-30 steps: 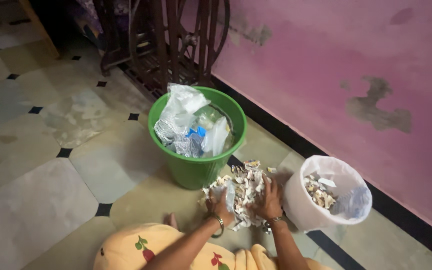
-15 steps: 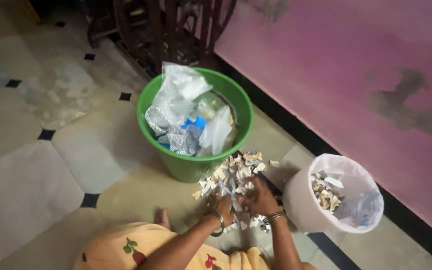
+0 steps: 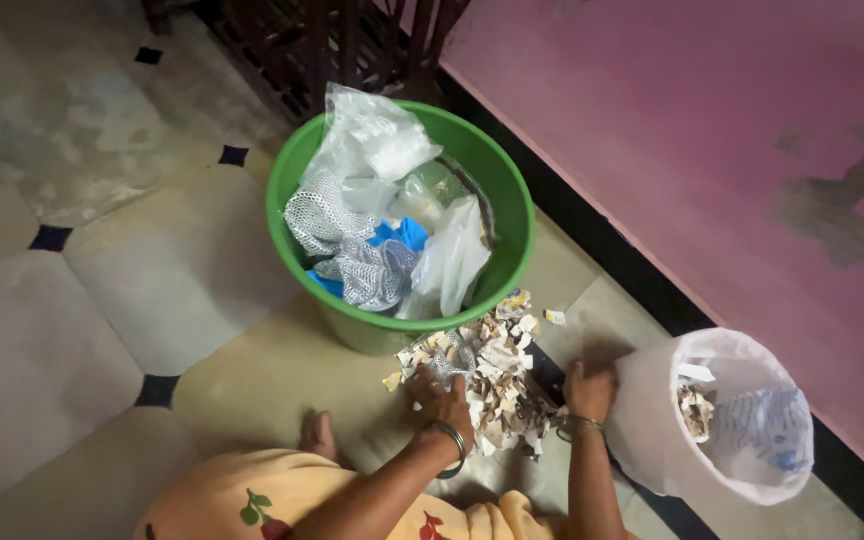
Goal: The person sits on the floor and sorts a pile of mixed waste by hand. They separate plastic bags and packaging into a green bucket and place small paper or cardboard pieces into a white bin.
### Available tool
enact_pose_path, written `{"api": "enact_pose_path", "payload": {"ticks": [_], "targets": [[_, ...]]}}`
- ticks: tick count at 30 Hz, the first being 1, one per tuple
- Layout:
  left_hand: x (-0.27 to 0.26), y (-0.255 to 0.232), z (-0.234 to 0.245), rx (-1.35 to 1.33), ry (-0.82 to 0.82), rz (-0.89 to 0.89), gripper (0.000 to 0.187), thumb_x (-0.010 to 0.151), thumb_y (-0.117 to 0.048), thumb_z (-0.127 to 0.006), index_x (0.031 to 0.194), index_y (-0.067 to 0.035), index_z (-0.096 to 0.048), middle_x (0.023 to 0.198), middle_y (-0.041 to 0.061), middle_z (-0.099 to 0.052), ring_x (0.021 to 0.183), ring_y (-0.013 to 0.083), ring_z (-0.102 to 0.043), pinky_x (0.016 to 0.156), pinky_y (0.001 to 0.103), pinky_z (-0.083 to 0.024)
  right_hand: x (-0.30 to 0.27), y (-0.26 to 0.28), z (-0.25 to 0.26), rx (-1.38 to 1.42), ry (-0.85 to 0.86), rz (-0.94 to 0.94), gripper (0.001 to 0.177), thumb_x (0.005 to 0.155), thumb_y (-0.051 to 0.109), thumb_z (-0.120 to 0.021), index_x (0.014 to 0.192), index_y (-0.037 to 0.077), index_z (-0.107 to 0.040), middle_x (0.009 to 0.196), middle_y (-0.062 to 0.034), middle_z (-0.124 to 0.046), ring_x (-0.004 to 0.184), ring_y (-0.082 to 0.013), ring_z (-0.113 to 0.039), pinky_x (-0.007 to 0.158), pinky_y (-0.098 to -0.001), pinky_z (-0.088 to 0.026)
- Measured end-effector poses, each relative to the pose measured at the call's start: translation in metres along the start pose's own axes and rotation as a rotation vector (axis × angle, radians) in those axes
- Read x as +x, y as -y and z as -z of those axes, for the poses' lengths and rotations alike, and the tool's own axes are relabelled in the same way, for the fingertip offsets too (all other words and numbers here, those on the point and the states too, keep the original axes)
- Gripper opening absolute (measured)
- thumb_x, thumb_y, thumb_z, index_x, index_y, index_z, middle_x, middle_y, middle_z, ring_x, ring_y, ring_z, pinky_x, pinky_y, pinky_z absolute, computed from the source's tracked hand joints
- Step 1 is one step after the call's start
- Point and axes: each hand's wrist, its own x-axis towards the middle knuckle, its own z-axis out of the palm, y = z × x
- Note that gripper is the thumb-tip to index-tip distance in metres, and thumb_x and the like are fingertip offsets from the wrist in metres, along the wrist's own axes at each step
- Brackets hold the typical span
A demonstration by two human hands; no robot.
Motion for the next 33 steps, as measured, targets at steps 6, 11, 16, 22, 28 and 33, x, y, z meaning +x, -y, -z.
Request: {"api": "enact_pose_path", "payload": {"ticks": [6,11,16,22,28,33], "targets": [[0.014,0.009,-0.002,0.047,0.118,0.147,0.063,0.095,-0.021,-0.061,0.150,-0.022,-0.031,0.165,0.027,-0.013,0.147,0.0480,-0.023,0.112,0.068,-0.035,-0.002,0.022,-0.016,-0.177,0.069,0.118,0.045,0.111,0.039,-0.047,0.122,-0.001,-0.064,0.124,-0.0272,-0.067,0.119,-0.0445,-0.063,0.108,-0.0517,-0.048],[0.023,0.007,-0.017,-0.044,-0.014,-0.091,0.065,0.091,-0.021,-0.064,0.149,-0.016,-0.033,0.159,0.034,-0.018,0.146,0.0499,-0.020,0.113,0.061,-0.035,-0.052,0.057,-0.026,0.286,-0.095,0.390,0.040,0.105,0.033,-0.050,0.119,0.001,-0.068,0.115,-0.0268,-0.067,0.108,-0.0444,-0.063,0.097,-0.0512,-0.048],[0.016,0.004,-0.002,0.148,0.077,-0.019,0.079,0.096,-0.026,-0.063,0.161,-0.024,-0.017,0.164,0.036,-0.002,0.150,0.0576,-0.005,0.122,0.066,-0.015,0.008,0.083,-0.017,0.328,-0.146,0.221,0.038,0.104,0.042,-0.054,0.121,0.012,-0.071,0.123,-0.0202,-0.068,0.113,-0.0377,-0.063,0.103,-0.0488,-0.049],[0.021,0.012,-0.010,0.253,0.177,-0.015,0.062,0.109,-0.021,-0.037,0.164,-0.036,-0.011,0.170,0.025,0.010,0.155,0.0542,0.005,0.116,0.075,-0.020,0.060,0.138,-0.063,0.088,0.323,0.166,0.060,0.086,0.044,-0.051,0.143,0.025,-0.059,0.144,-0.0097,-0.061,0.128,-0.0341,-0.058,0.102,-0.0563,-0.042],[0.056,0.021,-0.051,0.348,0.049,-0.095,0.060,0.108,-0.023,-0.036,0.164,-0.034,-0.016,0.170,0.029,0.007,0.154,0.0566,0.005,0.111,0.077,-0.020,0.017,0.189,-0.072,-0.080,0.525,0.750,0.062,0.078,0.036,-0.075,0.130,0.005,-0.060,0.134,-0.0222,-0.059,0.122,-0.0394,-0.057,0.101,-0.0452,-0.047],[0.077,0.028,-0.067,0.402,-0.062,-0.157,0.055,0.106,-0.024,-0.038,0.160,-0.028,-0.031,0.169,0.029,0.001,0.152,0.0579,0.001,0.113,0.069,-0.021,-0.017,0.202,-0.024,0.140,0.641,0.724,0.042,0.083,0.024,-0.076,0.122,0.008,-0.070,0.125,-0.0180,-0.072,0.113,-0.0339,-0.070,0.098,-0.0407,-0.057]]}}
